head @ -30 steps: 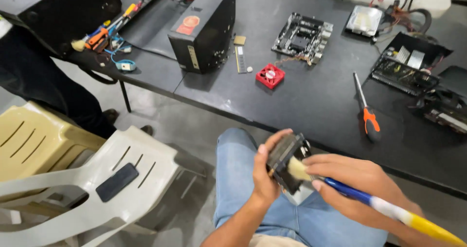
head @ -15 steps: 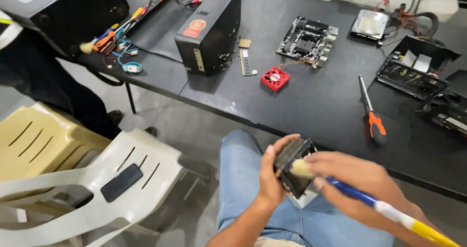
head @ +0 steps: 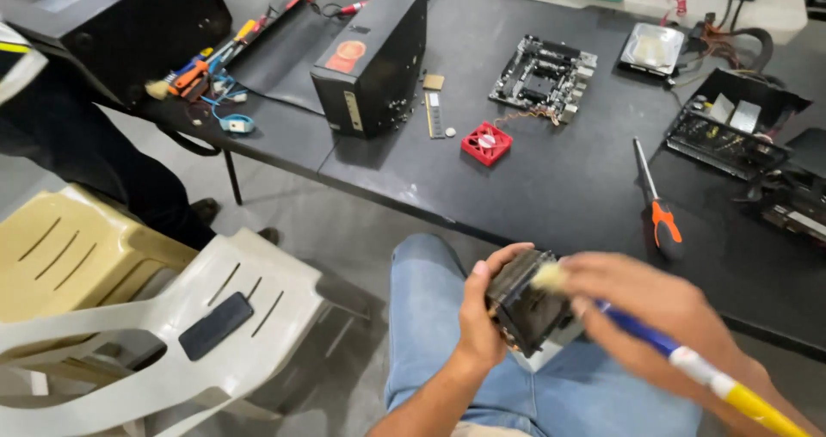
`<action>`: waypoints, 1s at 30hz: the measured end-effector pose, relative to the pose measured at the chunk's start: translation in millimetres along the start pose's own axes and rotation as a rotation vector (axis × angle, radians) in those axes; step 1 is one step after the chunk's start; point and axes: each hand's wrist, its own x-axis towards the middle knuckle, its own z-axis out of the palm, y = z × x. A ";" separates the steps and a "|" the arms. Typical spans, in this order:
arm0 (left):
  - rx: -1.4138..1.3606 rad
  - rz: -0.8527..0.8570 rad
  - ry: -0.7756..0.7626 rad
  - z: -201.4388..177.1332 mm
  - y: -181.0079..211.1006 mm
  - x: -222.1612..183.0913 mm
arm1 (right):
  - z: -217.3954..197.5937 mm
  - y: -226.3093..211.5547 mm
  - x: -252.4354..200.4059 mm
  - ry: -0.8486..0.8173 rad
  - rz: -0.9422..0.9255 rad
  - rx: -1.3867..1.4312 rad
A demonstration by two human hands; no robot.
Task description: Disassembling a cooling fan from a heatsink, cleaning the dust off the heatsink with a brush, and using a screwdriver on a motherboard.
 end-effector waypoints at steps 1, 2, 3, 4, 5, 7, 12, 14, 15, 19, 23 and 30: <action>-0.027 0.007 -0.026 0.6 -2.5 -1.1 | -2.9 -4.4 3.1 0.059 0.021 0.001; -0.055 0.021 -0.046 0.1 -4.5 -3.8 | -4.8 -8.9 6.8 0.111 0.037 0.005; -0.058 0.020 -0.036 -0.7 -5.1 -7.1 | -2.6 -6.3 1.5 0.103 0.039 0.009; 0.014 0.046 -0.022 -0.8 -1.9 -3.8 | -1.2 -1.3 1.5 -0.079 0.097 -0.019; 0.087 0.072 -0.008 -0.4 1.4 -0.3 | -0.3 3.7 1.7 -0.261 0.153 -0.048; 0.049 0.059 -0.058 1.9 3.9 -0.3 | -4.3 -7.5 8.4 -0.032 0.116 -0.073; 0.112 0.095 -0.080 0.9 5.1 -2.8 | -1.9 6.4 2.2 -0.227 0.105 0.007; -0.015 -0.029 -0.022 0.0 0.5 -1.6 | -4.5 -1.5 3.3 0.050 0.077 -0.005; -0.015 -0.031 -0.026 1.0 1.3 1.5 | -5.6 -2.0 5.6 0.053 0.079 -0.008; 0.011 0.030 -0.025 0.8 -1.1 -5.2 | -3.8 6.8 1.4 -0.111 0.177 -0.036; -0.044 -0.003 -0.117 2.2 2.8 -2.7 | -10.8 -5.4 6.1 0.114 0.210 -0.061; 0.038 0.128 -0.042 0.6 4.2 4.8 | -4.8 6.2 -6.9 -0.017 0.028 -0.001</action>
